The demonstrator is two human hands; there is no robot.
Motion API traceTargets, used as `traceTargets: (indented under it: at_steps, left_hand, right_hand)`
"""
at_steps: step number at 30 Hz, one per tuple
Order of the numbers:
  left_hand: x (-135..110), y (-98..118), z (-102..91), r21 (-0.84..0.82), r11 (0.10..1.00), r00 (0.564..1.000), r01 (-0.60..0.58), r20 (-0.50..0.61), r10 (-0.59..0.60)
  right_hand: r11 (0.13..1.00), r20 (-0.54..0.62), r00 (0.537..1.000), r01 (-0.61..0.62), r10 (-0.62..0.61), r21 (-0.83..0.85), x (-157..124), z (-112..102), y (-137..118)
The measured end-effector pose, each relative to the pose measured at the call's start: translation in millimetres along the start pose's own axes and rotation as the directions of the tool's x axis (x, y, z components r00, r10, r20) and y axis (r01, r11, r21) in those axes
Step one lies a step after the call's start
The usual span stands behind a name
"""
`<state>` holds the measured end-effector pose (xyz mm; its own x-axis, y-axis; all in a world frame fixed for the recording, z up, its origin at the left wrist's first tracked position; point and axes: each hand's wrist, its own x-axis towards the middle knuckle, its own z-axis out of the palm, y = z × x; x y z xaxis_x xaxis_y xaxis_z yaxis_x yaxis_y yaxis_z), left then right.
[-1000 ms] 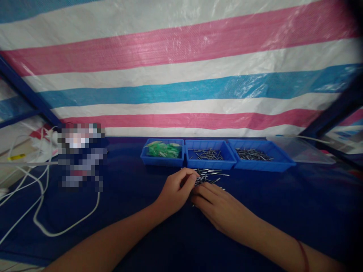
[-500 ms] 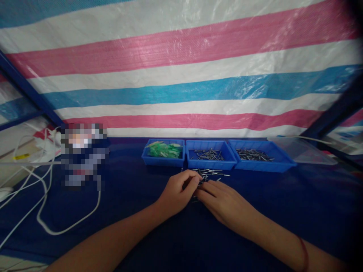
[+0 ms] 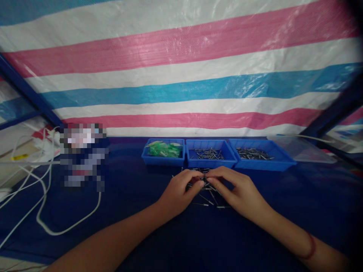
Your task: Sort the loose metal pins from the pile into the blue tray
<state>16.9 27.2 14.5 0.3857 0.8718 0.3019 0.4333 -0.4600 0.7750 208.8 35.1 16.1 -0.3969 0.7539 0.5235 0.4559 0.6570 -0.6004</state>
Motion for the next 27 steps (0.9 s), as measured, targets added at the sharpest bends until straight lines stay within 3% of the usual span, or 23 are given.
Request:
traceTargets:
  at_steps: [6, 12, 27]
  left_hand:
    - [1.5, -2.0, -0.7, 0.026, 0.998, 0.998, -0.051, 0.024, 0.050]
    - [3.5, 1.3, -1.9, -0.012, 0.997, 0.997, -0.079, 0.009, 0.079]
    - [2.7, 3.9, -0.2, -0.023, 0.993, 0.993, -0.114, 0.030, 0.115]
  right_hand:
    - [0.995, 0.066, 0.998, -0.010, 0.004, 0.099, -1.7, 2.1, -4.4]
    - [0.934, 0.033, 0.982, -0.186, 0.184, 0.305, -2.6, 4.2, -3.2]
    - [0.949, -0.026, 0.990, -0.123, 0.136, 0.289, -0.8, 1.7, -4.7]
